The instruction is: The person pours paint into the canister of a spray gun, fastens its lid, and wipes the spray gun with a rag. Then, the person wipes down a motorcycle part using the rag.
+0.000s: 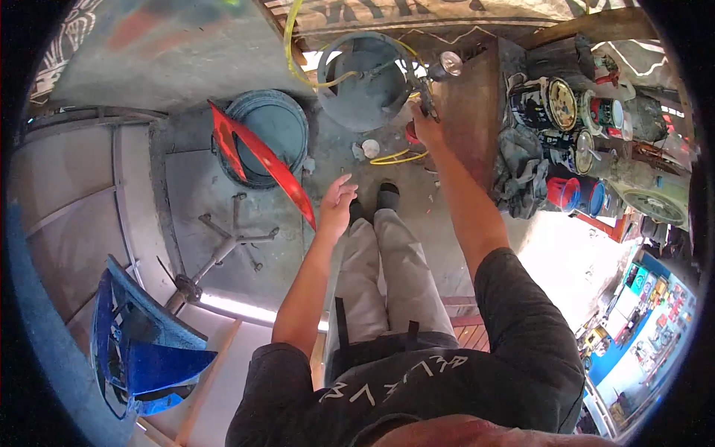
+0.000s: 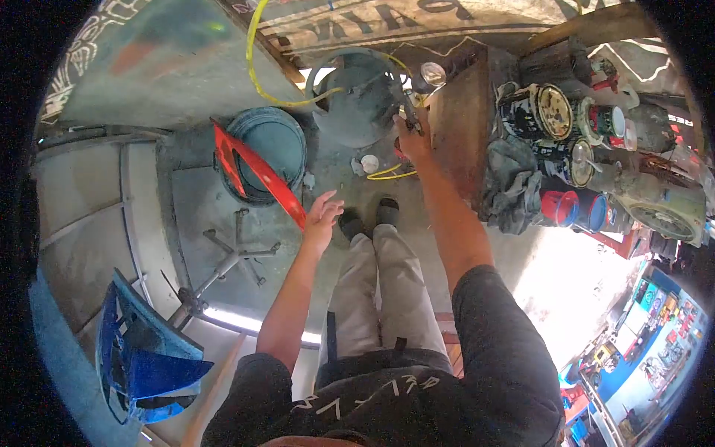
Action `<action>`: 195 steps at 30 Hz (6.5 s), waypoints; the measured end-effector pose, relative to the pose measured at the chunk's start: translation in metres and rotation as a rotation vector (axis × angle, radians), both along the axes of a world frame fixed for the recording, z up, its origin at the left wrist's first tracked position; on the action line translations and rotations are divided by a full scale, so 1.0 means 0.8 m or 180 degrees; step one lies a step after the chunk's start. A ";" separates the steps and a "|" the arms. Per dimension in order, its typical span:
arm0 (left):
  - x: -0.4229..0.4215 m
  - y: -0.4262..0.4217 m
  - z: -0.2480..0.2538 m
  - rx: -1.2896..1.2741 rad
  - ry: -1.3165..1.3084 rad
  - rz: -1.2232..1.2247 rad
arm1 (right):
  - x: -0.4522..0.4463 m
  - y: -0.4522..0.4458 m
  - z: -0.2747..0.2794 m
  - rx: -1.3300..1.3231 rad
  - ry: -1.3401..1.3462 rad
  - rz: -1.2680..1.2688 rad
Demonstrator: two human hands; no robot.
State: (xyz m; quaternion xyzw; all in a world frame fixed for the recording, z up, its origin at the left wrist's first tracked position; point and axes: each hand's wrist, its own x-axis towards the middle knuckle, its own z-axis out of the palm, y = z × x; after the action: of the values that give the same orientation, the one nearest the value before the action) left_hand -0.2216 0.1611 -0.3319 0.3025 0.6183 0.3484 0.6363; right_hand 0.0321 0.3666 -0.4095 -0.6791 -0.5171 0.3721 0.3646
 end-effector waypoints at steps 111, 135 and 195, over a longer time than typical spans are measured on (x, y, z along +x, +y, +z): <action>-0.071 -0.463 0.330 0.0145 0.0473 0.3066 | -0.295 -0.409 0.560 0.0611 0.1264 0.2981; -0.561 -0.280 0.444 0.1000 0.1500 0.4374 | -0.656 -0.351 0.518 0.0817 0.1201 0.3608; -0.524 -0.390 0.388 0.1394 -0.0255 0.3659 | -0.834 -0.463 0.458 -0.0041 0.1797 0.3439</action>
State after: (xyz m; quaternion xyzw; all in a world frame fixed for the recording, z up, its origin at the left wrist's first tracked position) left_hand -0.6405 -0.1505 -0.0218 0.0311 0.5721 0.7657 0.2924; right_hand -0.6350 -0.0034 -0.0429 -0.1981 -0.6697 0.6732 0.2432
